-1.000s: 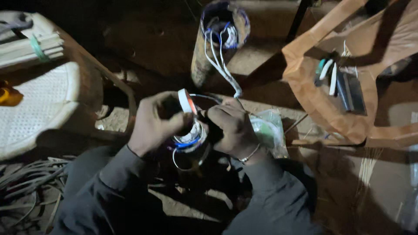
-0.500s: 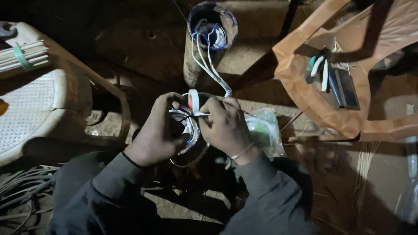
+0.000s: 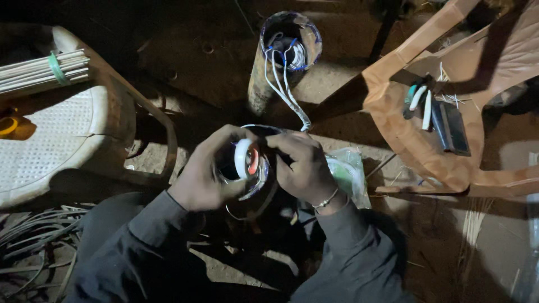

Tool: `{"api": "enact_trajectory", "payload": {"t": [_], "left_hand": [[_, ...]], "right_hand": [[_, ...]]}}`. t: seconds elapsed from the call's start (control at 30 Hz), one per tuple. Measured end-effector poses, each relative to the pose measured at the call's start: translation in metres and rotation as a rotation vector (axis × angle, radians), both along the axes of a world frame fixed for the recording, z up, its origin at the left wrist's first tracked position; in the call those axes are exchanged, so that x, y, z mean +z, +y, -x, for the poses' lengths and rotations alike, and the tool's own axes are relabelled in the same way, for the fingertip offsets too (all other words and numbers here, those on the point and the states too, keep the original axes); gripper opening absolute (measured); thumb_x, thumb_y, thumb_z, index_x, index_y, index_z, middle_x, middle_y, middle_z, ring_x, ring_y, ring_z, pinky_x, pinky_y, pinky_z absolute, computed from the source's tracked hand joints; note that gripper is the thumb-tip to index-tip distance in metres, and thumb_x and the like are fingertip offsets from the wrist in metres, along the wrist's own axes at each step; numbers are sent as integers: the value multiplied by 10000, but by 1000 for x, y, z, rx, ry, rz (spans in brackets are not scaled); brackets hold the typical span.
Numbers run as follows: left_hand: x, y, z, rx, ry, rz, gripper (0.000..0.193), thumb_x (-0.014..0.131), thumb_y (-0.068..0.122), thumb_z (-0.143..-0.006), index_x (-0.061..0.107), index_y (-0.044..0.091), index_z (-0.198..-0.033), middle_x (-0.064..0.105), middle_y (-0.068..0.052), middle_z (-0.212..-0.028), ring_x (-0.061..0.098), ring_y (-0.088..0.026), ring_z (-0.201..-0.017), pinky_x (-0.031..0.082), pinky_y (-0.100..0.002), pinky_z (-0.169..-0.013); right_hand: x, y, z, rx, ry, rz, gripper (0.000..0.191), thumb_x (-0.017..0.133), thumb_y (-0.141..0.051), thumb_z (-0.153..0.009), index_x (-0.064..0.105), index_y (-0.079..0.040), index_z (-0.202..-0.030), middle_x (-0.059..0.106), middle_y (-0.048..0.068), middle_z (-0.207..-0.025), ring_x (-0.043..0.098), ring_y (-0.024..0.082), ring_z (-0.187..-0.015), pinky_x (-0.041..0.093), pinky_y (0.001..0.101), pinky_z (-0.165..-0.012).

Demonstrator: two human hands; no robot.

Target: The person wraps white tape around a bundle of wires held in their hands. They repeatedly pull tape from the roll and wrap it around the wires, securing them together.

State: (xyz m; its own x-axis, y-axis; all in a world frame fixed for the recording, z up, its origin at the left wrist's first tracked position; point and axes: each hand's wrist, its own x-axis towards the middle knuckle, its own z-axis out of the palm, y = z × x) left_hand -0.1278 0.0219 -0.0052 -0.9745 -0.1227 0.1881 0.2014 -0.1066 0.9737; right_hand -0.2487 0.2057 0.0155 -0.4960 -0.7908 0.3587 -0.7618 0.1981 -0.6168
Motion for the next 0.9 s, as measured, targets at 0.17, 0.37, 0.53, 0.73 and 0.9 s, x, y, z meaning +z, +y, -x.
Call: {"api": "enact_trajectory", "payload": {"t": [0.17, 0.37, 0.53, 0.73, 0.9], "left_hand": [[-9, 6, 2, -22, -41, 291, 277, 807, 58, -775, 634, 54, -993, 519, -109, -1222, 596, -195, -1111, 518, -315, -963], [-25, 19, 17, 265, -97, 427, 697, 786, 97, -704, 503, -13, -1332, 621, -144, -1153, 643, -218, -1059, 531, -329, -903], [-23, 13, 29, 90, -533, 223, 559, 756, 290, -842, 621, 10, -1307, 738, -129, -1158, 710, -186, -1060, 548, -331, -925], [-9, 10, 21, 148, -27, 332, 600, 797, 285, -814, 626, -88, -1251, 738, -179, -1085, 706, -222, -998, 544, -337, -881], [-9, 13, 22, 256, -389, 302, 538, 844, 346, -779, 695, -27, -1137, 779, -112, -976, 756, -147, -872, 578, -301, -785]], "right_hand": [[5, 7, 5, 48, -201, 4, 140, 641, -65, -964, 707, -29, -1082, 740, 123, -1016, 738, 278, -938, 564, 355, -828], [-2, 7, 3, -57, 28, -157, 168, 756, -90, -818, 638, -29, -921, 644, 113, -719, 658, 317, -700, 506, 446, -763], [-13, 4, -3, -109, 345, -63, 194, 595, 87, -805, 551, -28, -955, 642, 179, -895, 646, 414, -936, 505, 490, -938], [-14, 2, -5, -136, 227, -80, 223, 666, 42, -755, 570, -10, -950, 675, 191, -884, 652, 410, -912, 499, 488, -833], [-10, 0, -8, 6, 177, -31, 282, 626, 63, -713, 578, 30, -988, 649, 246, -986, 628, 461, -952, 511, 482, -838]]}}
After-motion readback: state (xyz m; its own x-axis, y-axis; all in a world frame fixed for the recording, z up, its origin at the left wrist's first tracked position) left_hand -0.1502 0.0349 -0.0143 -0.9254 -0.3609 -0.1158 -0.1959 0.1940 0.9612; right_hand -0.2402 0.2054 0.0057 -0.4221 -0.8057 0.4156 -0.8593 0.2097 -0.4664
